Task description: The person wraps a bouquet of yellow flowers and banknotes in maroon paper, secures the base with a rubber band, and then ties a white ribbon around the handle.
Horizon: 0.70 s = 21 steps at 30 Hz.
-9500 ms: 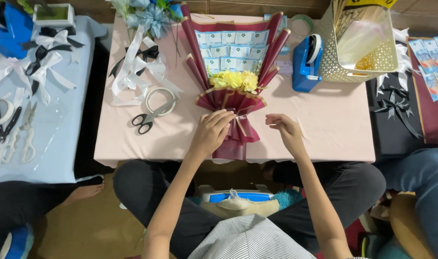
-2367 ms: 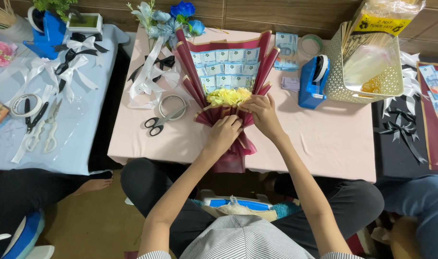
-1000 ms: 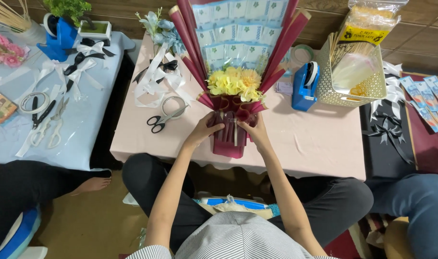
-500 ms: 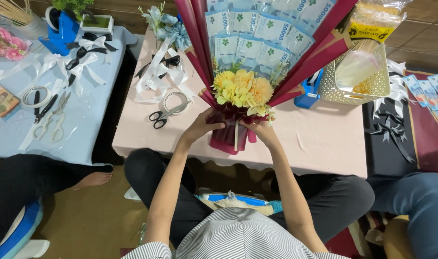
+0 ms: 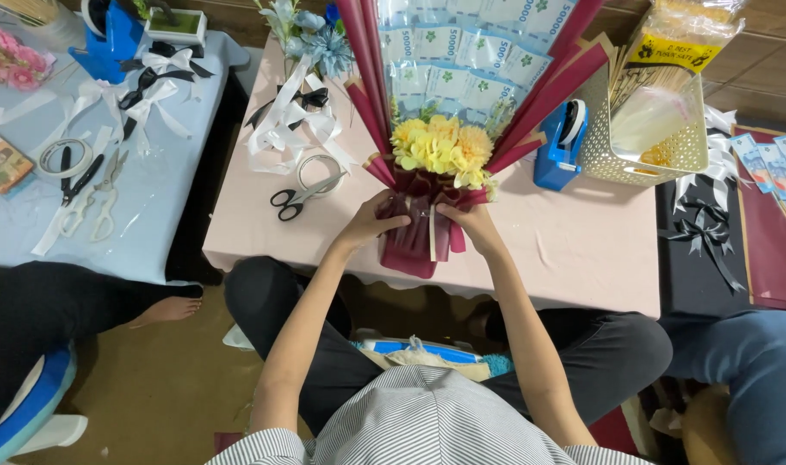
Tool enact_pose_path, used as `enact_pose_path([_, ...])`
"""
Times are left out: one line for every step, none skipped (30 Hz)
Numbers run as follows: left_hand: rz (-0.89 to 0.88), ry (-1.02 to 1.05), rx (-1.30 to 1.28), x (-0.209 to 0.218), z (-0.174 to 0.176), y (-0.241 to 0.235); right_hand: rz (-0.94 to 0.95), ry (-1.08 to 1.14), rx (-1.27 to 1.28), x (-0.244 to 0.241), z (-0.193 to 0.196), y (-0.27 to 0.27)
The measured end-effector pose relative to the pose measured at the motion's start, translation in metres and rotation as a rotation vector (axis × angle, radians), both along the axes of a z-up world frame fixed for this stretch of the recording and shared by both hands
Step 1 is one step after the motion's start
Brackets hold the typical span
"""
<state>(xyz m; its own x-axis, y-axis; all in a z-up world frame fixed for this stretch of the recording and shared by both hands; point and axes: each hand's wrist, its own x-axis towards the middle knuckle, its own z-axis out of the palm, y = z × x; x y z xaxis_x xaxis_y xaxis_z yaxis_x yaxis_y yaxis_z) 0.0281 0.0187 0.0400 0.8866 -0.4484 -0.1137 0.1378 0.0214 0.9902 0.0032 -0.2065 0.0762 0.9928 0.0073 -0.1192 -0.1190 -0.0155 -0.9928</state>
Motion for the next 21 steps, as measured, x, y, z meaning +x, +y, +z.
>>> enact_pose_path([0.006,0.002,-0.002,0.002,-0.005,-0.003,0.006,0.002,-0.002,0.000,0.001,0.000])
enact_pose_path([0.015,0.011,0.006,0.004,-0.011,-0.005,-0.008,0.024,0.006,0.001,0.002,0.000])
enact_pose_path([0.023,0.019,0.013,0.005,-0.017,-0.009,-0.023,0.045,0.014,0.000,0.004,-0.001])
enact_pose_path([0.027,0.022,0.011,0.001,-0.018,-0.010,-0.019,0.048,0.012,0.000,-0.002,-0.003])
enact_pose_path([0.051,0.066,0.068,-0.001,-0.018,-0.011,-0.014,0.092,0.024,0.003,-0.007,-0.006])
enact_pose_path([0.076,0.109,0.125,-0.003,-0.018,-0.012,-0.009,0.136,0.036,0.006,-0.012,-0.008])
enact_pose_path([0.083,0.110,0.122,-0.005,-0.018,-0.015,-0.001,0.136,0.034,0.005,-0.009,-0.006])
enact_pose_path([0.106,0.134,0.118,-0.008,-0.019,-0.017,-0.007,0.181,0.043,0.004,-0.006,-0.003])
enact_pose_path([0.130,0.161,0.114,-0.011,-0.020,-0.020,-0.012,0.229,0.051,0.002,-0.004,-0.001])
enact_pose_path([0.138,0.164,0.112,-0.011,-0.015,-0.021,-0.004,0.232,0.048,0.004,-0.004,0.000])
enact_pose_path([0.129,0.153,0.158,-0.012,-0.010,-0.022,0.000,0.261,0.052,0.005,-0.004,0.001])
enact_pose_path([0.121,0.142,0.204,-0.014,-0.006,-0.022,0.005,0.291,0.057,0.006,-0.004,0.003])
enact_pose_path([0.129,0.147,0.203,-0.015,0.002,-0.019,0.014,0.295,0.054,0.009,-0.013,0.001])
enact_pose_path([0.121,0.144,0.235,-0.016,0.010,-0.017,0.023,0.299,0.058,0.013,-0.021,0.000])
enact_pose_path([0.112,0.136,0.267,-0.015,0.019,-0.014,0.031,0.299,0.062,0.019,-0.029,-0.002])
enact_pose_path([0.119,0.137,0.265,-0.016,0.020,-0.014,0.039,0.298,0.059,0.020,-0.031,-0.001])
enact_pose_path([0.105,0.143,0.253,-0.016,0.021,-0.013,0.040,0.303,0.050,0.021,-0.033,0.000])
enact_pose_path([0.091,0.149,0.241,-0.016,0.022,-0.012,0.040,0.308,0.041,0.023,-0.035,0.001])
enact_pose_path([0.103,0.147,0.239,-0.015,0.019,-0.012,0.051,0.306,0.038,0.025,-0.040,-0.002])
enact_pose_path([0.092,0.148,0.249,-0.015,0.015,-0.012,0.050,0.328,0.018,0.028,-0.044,-0.005])
enact_pose_path([0.079,0.151,0.260,-0.015,0.012,-0.011,0.046,0.353,-0.002,0.031,-0.049,-0.008])
